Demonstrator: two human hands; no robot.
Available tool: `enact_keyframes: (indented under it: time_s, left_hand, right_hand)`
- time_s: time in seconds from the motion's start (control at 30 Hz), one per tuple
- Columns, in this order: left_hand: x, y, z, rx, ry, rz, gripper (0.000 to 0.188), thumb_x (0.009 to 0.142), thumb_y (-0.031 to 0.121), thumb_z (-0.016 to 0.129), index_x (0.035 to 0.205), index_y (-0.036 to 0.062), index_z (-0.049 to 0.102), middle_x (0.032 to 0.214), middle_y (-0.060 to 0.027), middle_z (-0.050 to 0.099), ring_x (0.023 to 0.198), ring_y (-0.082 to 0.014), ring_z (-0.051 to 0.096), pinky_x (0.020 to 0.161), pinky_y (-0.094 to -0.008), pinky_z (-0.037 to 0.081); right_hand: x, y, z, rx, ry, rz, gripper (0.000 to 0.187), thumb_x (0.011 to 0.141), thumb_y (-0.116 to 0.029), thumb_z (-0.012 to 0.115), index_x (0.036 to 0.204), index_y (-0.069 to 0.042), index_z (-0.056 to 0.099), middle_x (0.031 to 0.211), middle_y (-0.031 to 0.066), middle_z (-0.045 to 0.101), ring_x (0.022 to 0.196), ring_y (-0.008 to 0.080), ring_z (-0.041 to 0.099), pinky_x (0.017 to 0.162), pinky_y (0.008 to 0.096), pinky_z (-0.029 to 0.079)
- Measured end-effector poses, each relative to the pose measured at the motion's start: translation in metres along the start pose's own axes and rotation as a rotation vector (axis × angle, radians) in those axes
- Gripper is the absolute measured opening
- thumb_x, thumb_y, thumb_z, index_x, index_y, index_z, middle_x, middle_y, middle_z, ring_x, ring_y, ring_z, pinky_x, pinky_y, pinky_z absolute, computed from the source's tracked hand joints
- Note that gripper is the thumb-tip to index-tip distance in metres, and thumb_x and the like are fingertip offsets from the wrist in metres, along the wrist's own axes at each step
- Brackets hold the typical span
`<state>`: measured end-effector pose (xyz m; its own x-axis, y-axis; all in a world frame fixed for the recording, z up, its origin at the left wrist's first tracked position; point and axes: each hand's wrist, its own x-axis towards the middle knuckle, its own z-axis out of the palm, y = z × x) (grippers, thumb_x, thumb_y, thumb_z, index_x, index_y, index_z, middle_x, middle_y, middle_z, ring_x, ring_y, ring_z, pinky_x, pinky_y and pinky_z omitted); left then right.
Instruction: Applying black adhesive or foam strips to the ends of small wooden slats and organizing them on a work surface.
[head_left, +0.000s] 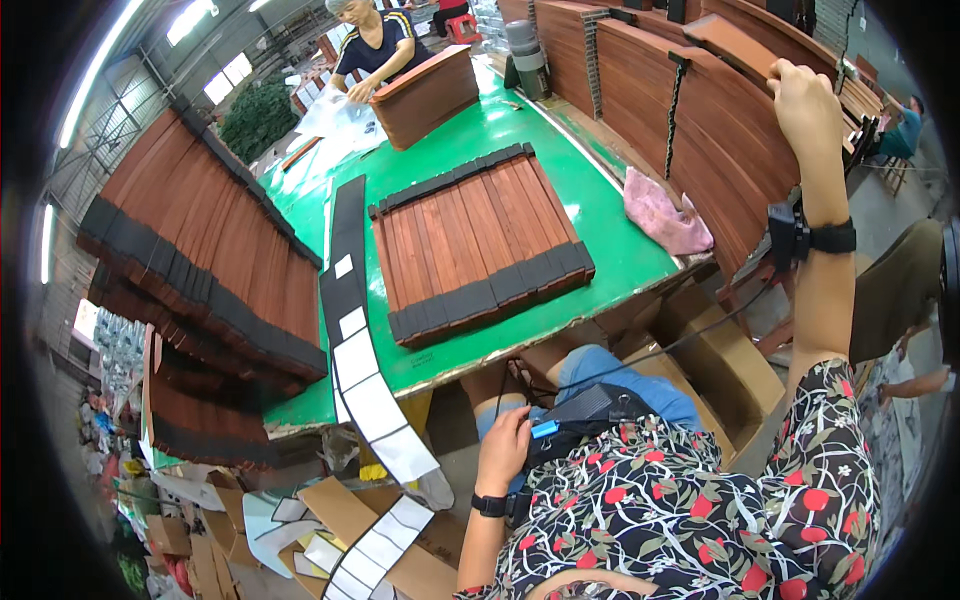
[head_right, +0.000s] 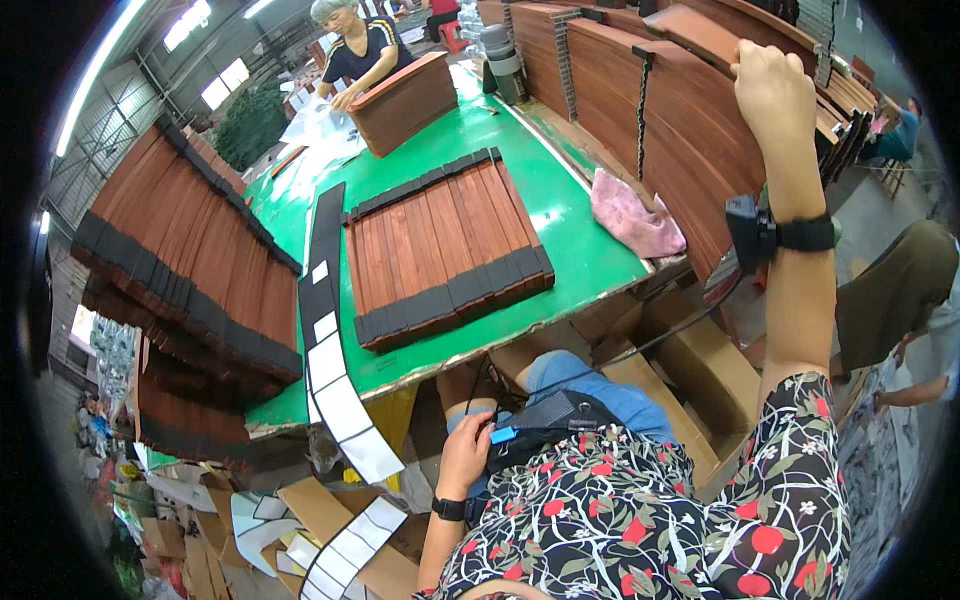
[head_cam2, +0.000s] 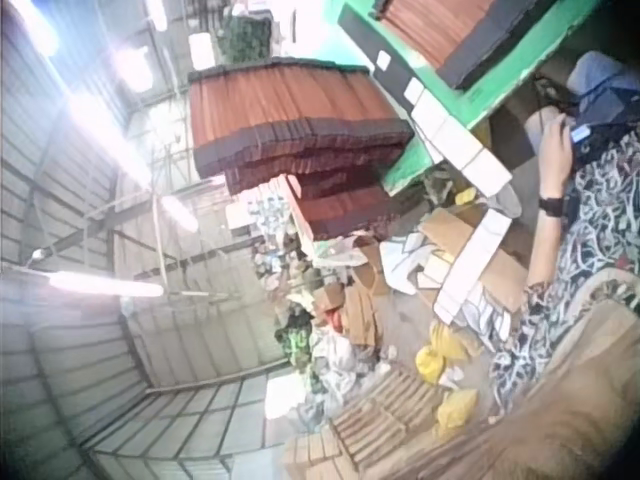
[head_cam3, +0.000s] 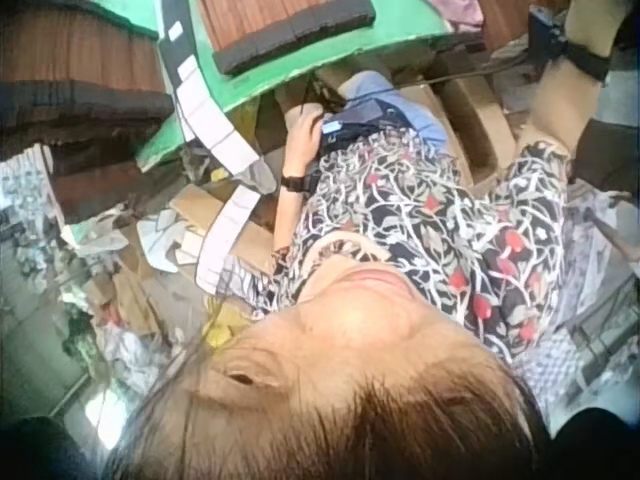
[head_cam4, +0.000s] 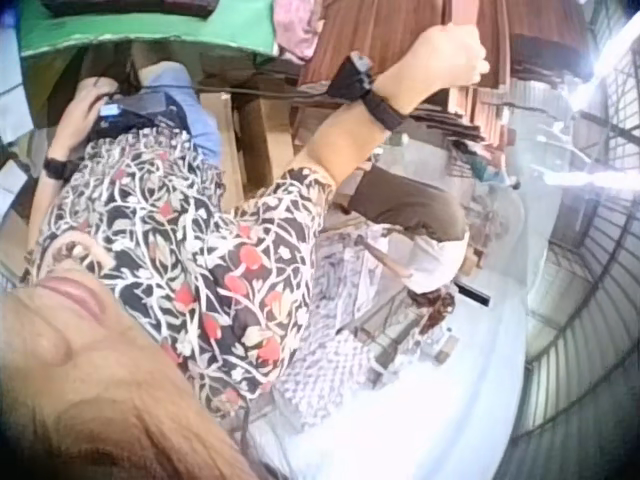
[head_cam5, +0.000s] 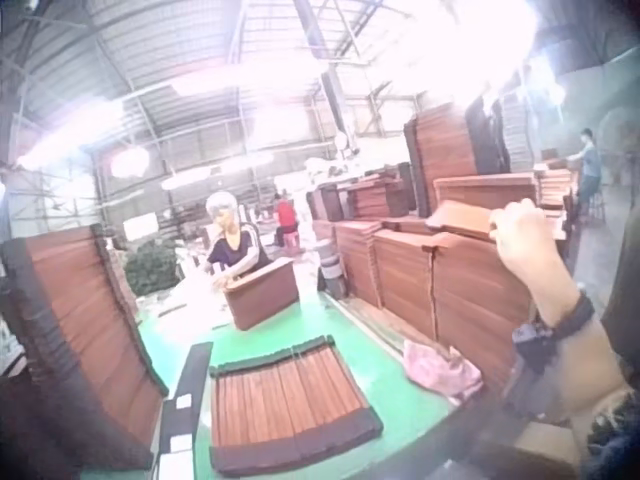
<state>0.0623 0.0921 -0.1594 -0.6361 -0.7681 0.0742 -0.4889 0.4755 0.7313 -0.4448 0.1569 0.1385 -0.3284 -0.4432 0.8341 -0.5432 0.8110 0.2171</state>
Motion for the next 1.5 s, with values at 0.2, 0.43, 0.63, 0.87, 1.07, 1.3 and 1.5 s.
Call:
enact_keyframes:
  time_s: [0.2, 0.43, 0.63, 0.87, 1.07, 1.3, 1.5]
  left_hand:
    - [-0.010, 0.002, -0.001, -0.019, 0.050, 0.003, 0.022, 0.096, 0.013, 0.059, 0.115, 0.0020, 0.065, 0.109, -0.0191, 0.067, 0.100, -0.0391, 0.065, 0.085, -0.0413, 0.052]
    - [-0.036, 0.011, 0.003, -0.145, 0.084, -0.081, 0.034, 0.097, 0.024, 0.061, 0.121, 0.0001, 0.062, 0.117, -0.0203, 0.065, 0.106, -0.0387, 0.062, 0.090, -0.0399, 0.051]
    - [-0.051, 0.042, 0.000, 0.083, 0.015, -0.103, 0.058, 0.092, 0.036, 0.067, 0.136, 0.0008, 0.053, 0.125, -0.0210, 0.061, 0.117, -0.0356, 0.059, 0.098, -0.0401, 0.048]
    - [-0.053, 0.044, -0.002, 0.223, -0.044, -0.084, 0.056, 0.084, 0.029, 0.075, 0.128, -0.0009, 0.056, 0.113, -0.0195, 0.062, 0.105, -0.0392, 0.061, 0.089, -0.0436, 0.050]
    - [-0.054, 0.052, -0.007, 0.252, -0.013, -0.007, 0.047, 0.080, 0.014, 0.077, 0.122, -0.0012, 0.060, 0.109, -0.0180, 0.064, 0.102, -0.0375, 0.062, 0.088, -0.0419, 0.052]
    - [-0.062, 0.107, -0.058, 0.230, 0.041, 0.135, 0.045, 0.074, 0.007, 0.077, 0.117, -0.0004, 0.064, 0.109, -0.0130, 0.066, 0.098, -0.0320, 0.064, 0.084, -0.0383, 0.053]
    - [-0.049, 0.117, -0.067, 0.269, -0.010, 0.069, 0.032, 0.076, 0.007, 0.077, 0.105, 0.0012, 0.066, 0.097, -0.0111, 0.065, 0.089, -0.0308, 0.065, 0.077, -0.0387, 0.054]
  right_hand:
    - [-0.017, 0.001, 0.036, 0.173, -0.124, -0.042, 0.023, 0.093, -0.026, 0.064, 0.106, -0.007, 0.069, 0.109, 0.0136, 0.071, 0.104, 0.0356, 0.066, 0.086, 0.0459, 0.053]
    - [-0.159, -0.141, -0.050, 1.348, -0.452, -0.588, 0.021, 0.084, -0.012, 0.071, 0.101, -0.001, 0.070, 0.105, 0.0172, 0.069, 0.096, 0.0345, 0.067, 0.088, 0.0408, 0.052]
    - [-0.272, -0.177, -0.038, 1.322, -1.269, -1.126, 0.076, 0.080, -0.047, 0.079, 0.135, 0.002, 0.056, 0.129, 0.0262, 0.060, 0.123, 0.0400, 0.056, 0.104, 0.0441, 0.046]
    - [-0.296, -0.184, -0.019, 1.337, -1.469, -1.083, 0.074, 0.078, -0.040, 0.081, 0.136, -0.001, 0.056, 0.129, 0.0226, 0.059, 0.119, 0.0369, 0.058, 0.100, 0.0425, 0.049]
    - [-0.295, -0.172, -0.033, 1.508, -1.540, -0.888, 0.053, 0.080, -0.019, 0.072, 0.129, -0.002, 0.061, 0.122, 0.0215, 0.062, 0.115, 0.0359, 0.060, 0.101, 0.0413, 0.047]
    - [-0.239, -0.133, -0.085, 1.497, -1.457, -1.020, 0.045, 0.084, -0.013, 0.069, 0.128, -0.003, 0.061, 0.131, 0.0210, 0.057, 0.119, 0.0378, 0.058, 0.102, 0.0420, 0.048]
    - [-0.234, -0.158, -0.107, 1.464, -1.007, -1.199, 0.091, 0.075, -0.043, 0.083, 0.144, 0.000, 0.042, 0.136, 0.0260, 0.052, 0.122, 0.0420, 0.055, 0.104, 0.0470, 0.045]
